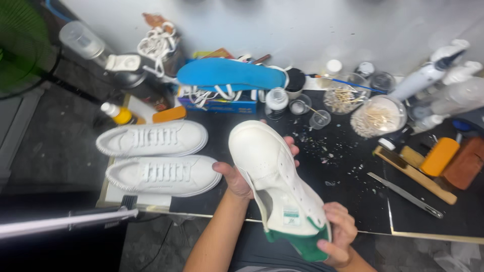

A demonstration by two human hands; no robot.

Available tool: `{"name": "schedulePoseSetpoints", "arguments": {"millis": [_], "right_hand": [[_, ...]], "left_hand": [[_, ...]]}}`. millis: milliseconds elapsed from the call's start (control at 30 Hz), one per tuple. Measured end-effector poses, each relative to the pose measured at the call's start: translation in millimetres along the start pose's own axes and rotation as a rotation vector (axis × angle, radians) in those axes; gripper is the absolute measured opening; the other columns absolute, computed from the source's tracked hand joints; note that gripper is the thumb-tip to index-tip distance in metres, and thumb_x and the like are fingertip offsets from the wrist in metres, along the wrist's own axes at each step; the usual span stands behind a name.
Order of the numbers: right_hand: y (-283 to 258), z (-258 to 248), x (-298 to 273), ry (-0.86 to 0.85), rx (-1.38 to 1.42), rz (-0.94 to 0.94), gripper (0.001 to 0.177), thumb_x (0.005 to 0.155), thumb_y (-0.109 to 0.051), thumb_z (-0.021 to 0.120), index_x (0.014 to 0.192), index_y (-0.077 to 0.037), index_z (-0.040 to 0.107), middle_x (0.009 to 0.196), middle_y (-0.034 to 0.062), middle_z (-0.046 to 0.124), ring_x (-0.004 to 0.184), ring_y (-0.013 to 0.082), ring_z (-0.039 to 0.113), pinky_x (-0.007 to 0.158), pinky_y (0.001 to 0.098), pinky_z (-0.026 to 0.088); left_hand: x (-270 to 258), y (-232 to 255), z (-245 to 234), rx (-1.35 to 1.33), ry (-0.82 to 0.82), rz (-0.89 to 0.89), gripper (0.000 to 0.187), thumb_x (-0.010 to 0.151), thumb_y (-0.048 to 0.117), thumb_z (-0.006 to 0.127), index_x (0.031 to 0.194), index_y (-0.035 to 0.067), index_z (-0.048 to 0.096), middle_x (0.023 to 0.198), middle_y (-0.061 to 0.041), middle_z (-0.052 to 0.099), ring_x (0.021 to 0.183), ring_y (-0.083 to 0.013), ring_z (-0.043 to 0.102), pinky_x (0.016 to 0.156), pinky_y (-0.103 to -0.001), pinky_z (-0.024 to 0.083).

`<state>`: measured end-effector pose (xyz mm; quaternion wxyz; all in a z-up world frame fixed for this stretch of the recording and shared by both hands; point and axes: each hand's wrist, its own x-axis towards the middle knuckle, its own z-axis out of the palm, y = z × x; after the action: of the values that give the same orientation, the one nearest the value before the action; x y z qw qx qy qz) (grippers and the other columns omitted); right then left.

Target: The person prepares white paint by opening a bottle and pouring it into a cap, then uses a small brush to apply the paint to the toe area of a white sneaker with green lining. The person repeatedly dips the brush into the paint and carefully coats the shoe's surface.

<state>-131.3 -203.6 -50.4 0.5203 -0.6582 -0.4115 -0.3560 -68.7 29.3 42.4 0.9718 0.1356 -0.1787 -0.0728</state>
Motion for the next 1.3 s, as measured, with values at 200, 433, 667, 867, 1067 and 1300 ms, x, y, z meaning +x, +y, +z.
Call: {"name": "schedulePoseSetpoints", "arguments": {"millis": [200,433,667,867,1067,1300], "right_hand": [[-18,16,7,-0.197,0.180,0.025,0.072,0.071,-0.017,0.097,0.122,-0.023,0.047,0.131,0.0184,0.044,0.114,0.0344,0.054,0.089,0.0530,0.053],[-20,3,23,-0.277,0.540,0.253,0.067,0.079,-0.001,0.074,0.138,-0.016,0.046,0.134,0.0218,0.051,0.113,0.0339,0.063,0.095,0.0537,0.054],[2,-11,107,-0.016,0.676,0.804,0.075,0.108,-0.042,0.058,0.160,0.000,0.025,0.159,0.0264,0.043,0.137,0.0298,0.054,0.119,0.0401,0.042],[2,-72,103,-0.412,0.398,0.956,0.063,0.087,-0.023,0.059,0.143,0.005,0.057,0.118,0.0162,0.074,0.106,0.0205,0.074,0.095,0.0300,0.055],[12,-116,27,0.051,0.296,1.180,0.043,0.092,-0.007,0.052,0.132,0.009,0.059,0.121,0.0159,0.069,0.109,0.0206,0.065,0.098,0.0333,0.052],[29,-161,6,0.373,0.280,1.218,0.043,0.100,-0.003,0.043,0.140,0.005,0.055,0.123,0.0156,0.064,0.115,0.0203,0.062,0.104,0.0325,0.049]], "left_hand": [[-19,25,-30,-0.060,-0.027,-0.136,0.136,0.061,0.088,0.064,0.168,0.011,0.029,0.153,-0.029,0.049,0.138,-0.0422,0.053,0.114,-0.059,0.046],[-16,47,-16,-0.011,0.111,-0.445,0.140,0.061,0.094,0.057,0.163,0.001,0.034,0.155,-0.029,0.046,0.139,-0.0424,0.053,0.114,-0.058,0.045],[-13,2,-28,-0.088,0.117,-0.833,0.125,0.071,0.091,0.047,0.161,0.004,0.035,0.153,-0.022,0.050,0.135,-0.0371,0.057,0.115,-0.050,0.047],[-1,-59,-38,0.105,0.181,-1.216,0.115,0.086,0.088,0.038,0.159,-0.001,0.039,0.152,-0.017,0.053,0.132,-0.0185,0.059,0.113,-0.040,0.047],[15,-56,-17,0.752,0.328,-1.021,0.084,0.092,0.076,0.032,0.121,0.001,0.058,0.112,-0.016,0.067,0.100,-0.0250,0.067,0.087,-0.042,0.056],[31,-7,-15,2.116,0.096,0.018,0.079,0.065,0.024,0.089,0.127,-0.004,0.047,0.118,-0.026,0.060,0.107,-0.0419,0.058,0.089,-0.046,0.049]]}}
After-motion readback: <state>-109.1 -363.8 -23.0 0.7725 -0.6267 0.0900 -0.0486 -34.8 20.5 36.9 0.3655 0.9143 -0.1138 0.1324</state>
